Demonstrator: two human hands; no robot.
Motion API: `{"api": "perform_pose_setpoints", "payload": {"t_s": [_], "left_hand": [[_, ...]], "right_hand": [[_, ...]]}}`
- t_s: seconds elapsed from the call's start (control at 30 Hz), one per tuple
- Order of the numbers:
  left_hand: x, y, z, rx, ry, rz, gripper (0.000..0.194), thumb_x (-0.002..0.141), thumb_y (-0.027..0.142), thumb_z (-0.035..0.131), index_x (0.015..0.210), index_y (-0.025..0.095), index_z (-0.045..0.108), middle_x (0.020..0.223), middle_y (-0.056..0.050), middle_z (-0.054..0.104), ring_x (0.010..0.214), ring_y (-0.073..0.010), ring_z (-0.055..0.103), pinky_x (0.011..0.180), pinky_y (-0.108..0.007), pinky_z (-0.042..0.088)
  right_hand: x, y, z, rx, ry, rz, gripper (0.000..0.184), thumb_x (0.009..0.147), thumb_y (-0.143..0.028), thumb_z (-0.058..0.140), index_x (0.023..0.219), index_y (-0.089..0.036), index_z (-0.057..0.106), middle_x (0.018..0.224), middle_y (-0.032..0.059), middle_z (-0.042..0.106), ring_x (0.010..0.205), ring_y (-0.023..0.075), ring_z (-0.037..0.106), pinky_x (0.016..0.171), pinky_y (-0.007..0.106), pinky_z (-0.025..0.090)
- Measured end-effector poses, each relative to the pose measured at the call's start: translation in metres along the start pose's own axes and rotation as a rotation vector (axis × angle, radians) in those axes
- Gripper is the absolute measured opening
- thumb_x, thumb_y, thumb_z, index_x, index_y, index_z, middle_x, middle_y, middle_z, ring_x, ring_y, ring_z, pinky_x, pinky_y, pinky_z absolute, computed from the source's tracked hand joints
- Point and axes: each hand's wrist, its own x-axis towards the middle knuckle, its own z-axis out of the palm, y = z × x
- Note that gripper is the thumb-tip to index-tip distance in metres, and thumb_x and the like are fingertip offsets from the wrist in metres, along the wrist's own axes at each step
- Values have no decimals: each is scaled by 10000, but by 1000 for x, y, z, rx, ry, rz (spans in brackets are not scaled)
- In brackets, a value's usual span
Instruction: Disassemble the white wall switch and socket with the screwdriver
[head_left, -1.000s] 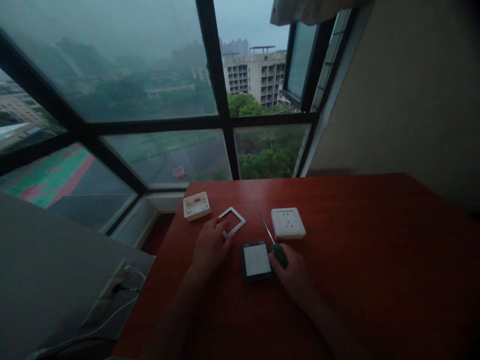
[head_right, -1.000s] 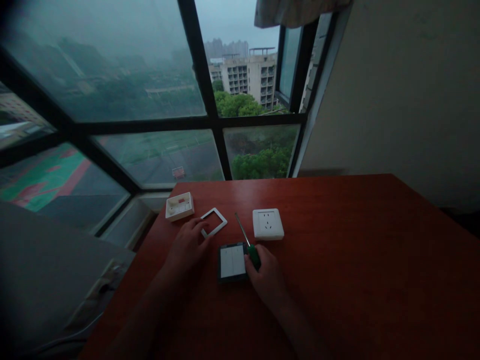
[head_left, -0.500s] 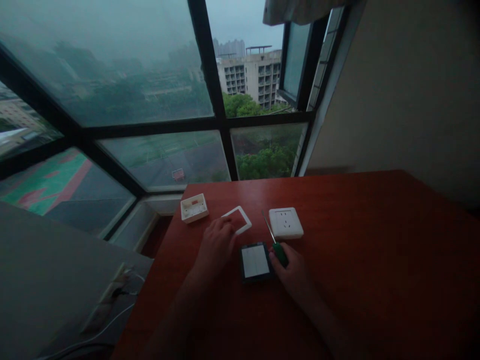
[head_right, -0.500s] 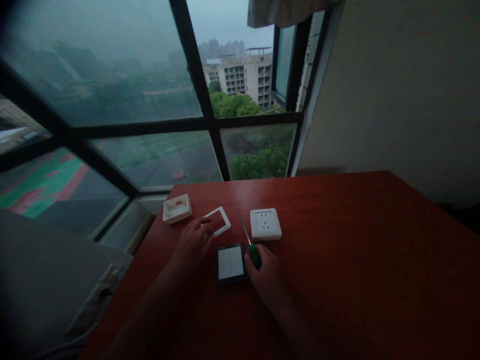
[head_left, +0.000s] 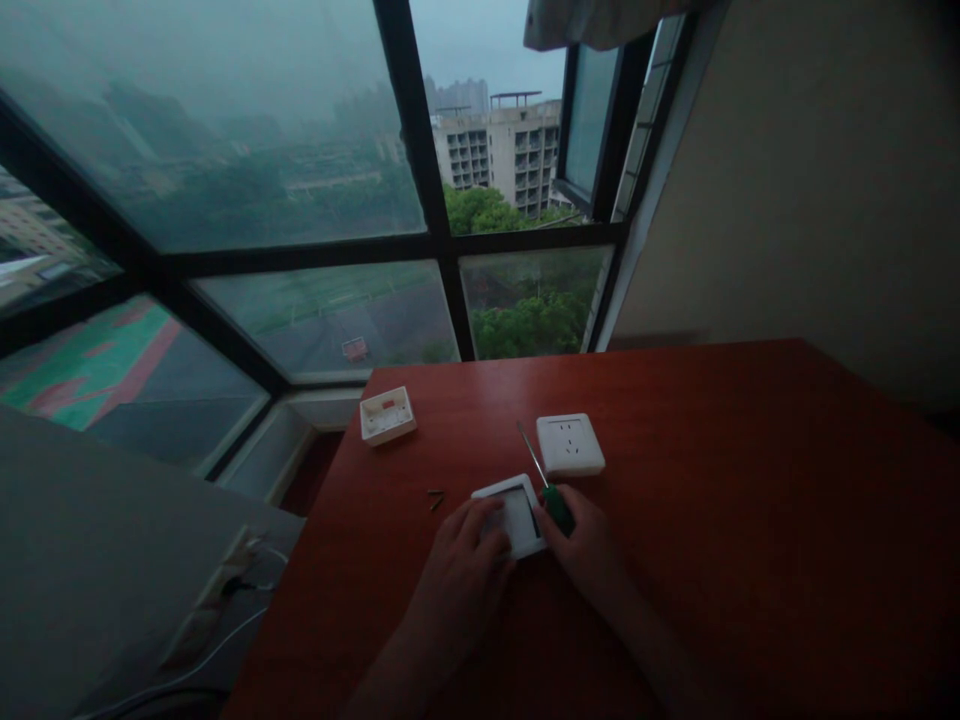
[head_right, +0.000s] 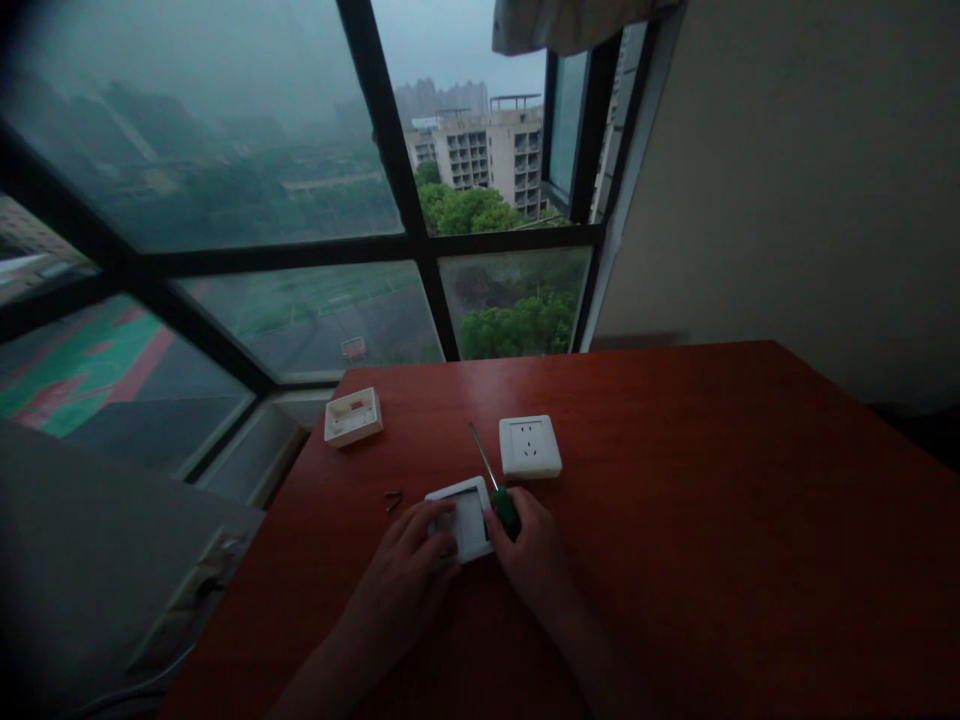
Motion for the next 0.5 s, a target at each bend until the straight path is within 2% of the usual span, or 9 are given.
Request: {"api": "perform_pose_setpoints", "payload": {"t_s": [0.3,0.4,0.5], "left_hand": [[-5,-4,3,-39,30,-11,204,826,98,569,974,237,583,1361,-93,474,1284,-314,435,1025,-537,443],[-7,-8,6,-70,61,-38,429,774,97,634,1161,251,534,1447,-109,387,1331,-331,382,1052,-558,409],[-7,-13,7,-107,21,-76,781,699,93,712,1375,273,366,1533,-124,259,1387,-347,300,1077,-568,373]], "right_hand": [[0,1,1,-48,-8,-25,138,866,-310,517,839,-189,576,816,56,644,750,202,605,675,295,444],[0,0,1,-54,-12,-27,136,862,-309,522,833,-187,575,810,53,640,751,201,603,684,294,443],[0,-1,1,-59,-11,-25,139,858,-309,527,835,-182,578,815,55,640,757,202,601,689,297,442]]}}
